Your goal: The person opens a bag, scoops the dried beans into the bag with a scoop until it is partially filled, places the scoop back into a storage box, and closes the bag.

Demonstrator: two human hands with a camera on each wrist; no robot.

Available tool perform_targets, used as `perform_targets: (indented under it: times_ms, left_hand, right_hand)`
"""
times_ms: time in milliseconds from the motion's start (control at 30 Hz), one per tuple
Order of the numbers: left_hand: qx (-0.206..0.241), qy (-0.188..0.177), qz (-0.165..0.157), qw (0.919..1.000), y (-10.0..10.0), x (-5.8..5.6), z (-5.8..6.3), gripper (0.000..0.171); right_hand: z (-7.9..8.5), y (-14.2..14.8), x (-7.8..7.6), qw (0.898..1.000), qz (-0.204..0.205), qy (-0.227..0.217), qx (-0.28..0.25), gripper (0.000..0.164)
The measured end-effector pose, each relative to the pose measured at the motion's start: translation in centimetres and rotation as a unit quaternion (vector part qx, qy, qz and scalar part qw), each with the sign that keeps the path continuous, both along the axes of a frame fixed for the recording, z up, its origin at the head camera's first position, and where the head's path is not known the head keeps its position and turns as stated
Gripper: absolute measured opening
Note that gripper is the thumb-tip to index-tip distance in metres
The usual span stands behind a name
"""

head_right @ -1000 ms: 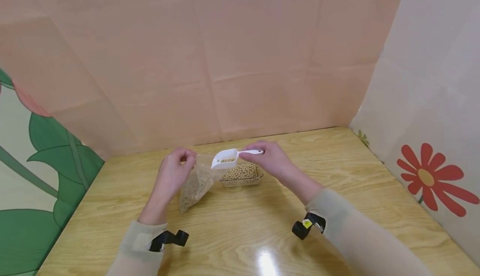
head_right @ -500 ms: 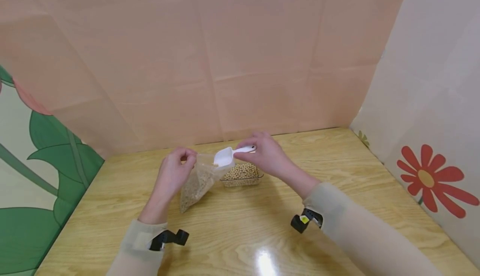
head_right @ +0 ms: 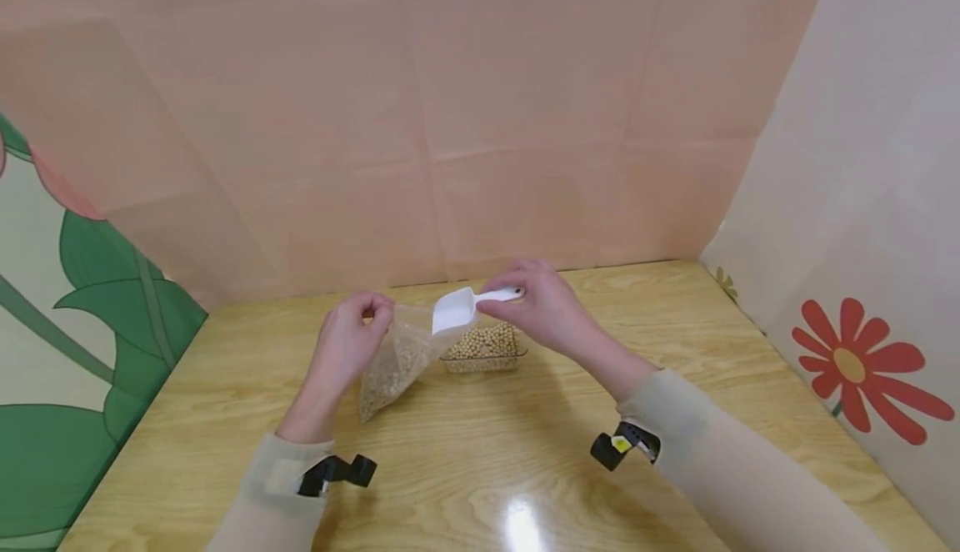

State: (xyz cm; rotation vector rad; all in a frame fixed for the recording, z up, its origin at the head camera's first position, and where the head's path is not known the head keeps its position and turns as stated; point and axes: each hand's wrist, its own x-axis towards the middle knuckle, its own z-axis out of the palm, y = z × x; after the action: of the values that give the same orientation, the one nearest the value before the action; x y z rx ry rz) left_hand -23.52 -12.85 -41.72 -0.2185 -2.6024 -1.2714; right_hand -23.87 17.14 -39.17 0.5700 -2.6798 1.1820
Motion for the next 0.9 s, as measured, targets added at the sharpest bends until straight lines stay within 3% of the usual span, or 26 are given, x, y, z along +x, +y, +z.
perform_targets:
  times_ms: [233, 467, 667, 900]
  left_hand:
    - [-0.004, 0.010, -0.003, 0.9999, 0.0, -0.1, 0.0, 0.016]
    - [0.002, 0.014, -0.005, 0.9999, -0.1, 0.0, 0.1, 0.019]
    - [0.001, 0.016, -0.003, 0.9999, 0.0, 0.0, 0.2, 0.019]
    - [0.006, 0.015, 0.000, 0.9999, 0.0, -0.1, 0.0, 0.017]
  right_hand:
    - [-0.6, 1.6, 0.4, 0.999, -0.021, -0.035, -0.025, 0.035]
    - [-1.6, 3.5, 0.5, 0.995, -0.032, -0.065, -0.068, 0.037]
    - [-3.3, 5.0, 0.3, 0.993, -0.066, -0.068, -0.067, 0.038]
    - [-5.8, 5.3, -0.1, 0.994, -0.070, -0.066, -0.058, 0.035]
